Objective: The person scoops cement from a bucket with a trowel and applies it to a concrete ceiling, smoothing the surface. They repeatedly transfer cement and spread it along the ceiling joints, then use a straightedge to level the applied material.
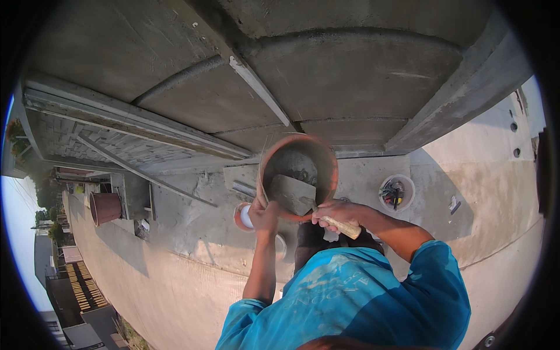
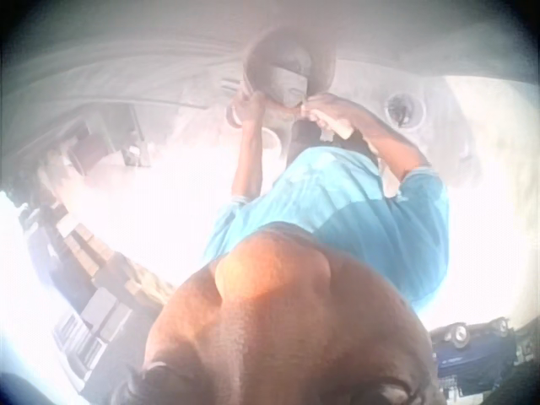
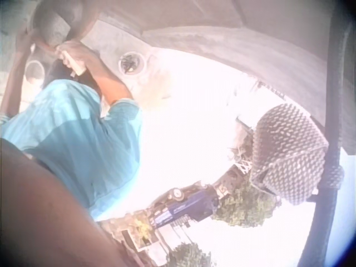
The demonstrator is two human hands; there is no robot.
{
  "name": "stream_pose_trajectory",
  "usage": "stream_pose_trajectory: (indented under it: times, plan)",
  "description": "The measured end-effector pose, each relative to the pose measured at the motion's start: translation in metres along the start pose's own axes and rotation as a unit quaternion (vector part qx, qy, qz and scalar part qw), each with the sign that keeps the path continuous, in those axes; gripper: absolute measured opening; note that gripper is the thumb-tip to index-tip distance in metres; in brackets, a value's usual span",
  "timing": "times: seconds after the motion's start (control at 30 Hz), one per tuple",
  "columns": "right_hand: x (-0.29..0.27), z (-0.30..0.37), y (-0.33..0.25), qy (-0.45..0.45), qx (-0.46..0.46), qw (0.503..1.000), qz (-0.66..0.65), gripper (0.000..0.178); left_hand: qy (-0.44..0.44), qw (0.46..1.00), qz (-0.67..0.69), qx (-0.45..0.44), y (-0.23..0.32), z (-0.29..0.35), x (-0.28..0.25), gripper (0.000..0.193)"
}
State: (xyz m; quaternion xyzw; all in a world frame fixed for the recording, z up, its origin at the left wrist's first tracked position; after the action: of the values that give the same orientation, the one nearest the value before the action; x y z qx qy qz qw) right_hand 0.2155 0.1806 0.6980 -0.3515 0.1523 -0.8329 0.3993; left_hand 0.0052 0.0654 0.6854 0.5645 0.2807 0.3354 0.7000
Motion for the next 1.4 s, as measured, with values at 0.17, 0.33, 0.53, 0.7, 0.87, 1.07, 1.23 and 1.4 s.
stream_pose_trajectory:
  times: [0.17, 0.33, 0.53, 0.7, 0.87, 1.07, 1.23, 1.4]
  plan:
    - [0.004, 0.012, -0.022, -0.113, -0.107, 0.971, -0.181, 0.025, 0.094, 0.981, 0.109, -0.131, -0.010, 0.000, -0.027, 0.019]
    - [0.035, 0.028, -0.099, -0.015, -0.402, 0.907, -0.121, 0.020, 0.105, 0.977, 0.149, -0.112, -0.015, 0.003, -0.048, 0.030]
    - [0.059, 0.003, -0.192, 0.428, -0.756, 0.494, 0.034, 0.018, 0.100, 0.984, 0.057, -0.134, 0.001, 0.014, -0.103, 0.037]
    - [0.049, -0.072, -0.262, 0.620, -0.706, 0.330, 0.097, 0.025, 0.130, 0.982, 0.047, -0.132, 0.001, 0.026, -0.149, 0.031]
    - [0.064, -0.112, -0.289, 0.663, -0.638, 0.372, 0.123, 0.025, 0.134, 0.978, 0.065, -0.145, -0.001, 0.033, -0.166, 0.026]
    - [0.078, -0.108, -0.281, 0.601, -0.661, 0.435, 0.112, 0.028, 0.118, 0.979, 0.079, -0.149, -0.013, 0.025, -0.188, 0.026]
    - [0.105, -0.063, -0.207, 0.438, -0.682, 0.551, 0.199, 0.028, 0.101, 0.980, 0.098, -0.142, -0.004, 0.017, -0.167, 0.027]
    - [0.073, -0.033, -0.094, 0.377, -0.433, 0.757, 0.312, 0.040, 0.100, 0.982, 0.090, -0.136, -0.013, 0.002, -0.162, 0.030]
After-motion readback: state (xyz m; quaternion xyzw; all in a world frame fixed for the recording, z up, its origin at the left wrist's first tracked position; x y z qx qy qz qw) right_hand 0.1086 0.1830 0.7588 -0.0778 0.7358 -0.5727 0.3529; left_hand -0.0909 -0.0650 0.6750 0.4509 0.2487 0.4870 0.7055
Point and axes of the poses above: each hand's wrist, its own z-axis away from the middle knuckle, its own x-axis out of the palm, y = z × x, the point moved 2 cm from there along -z, towards the middle knuckle, and after that the axes turned 6 degrees about y, right-handed, at the moved point
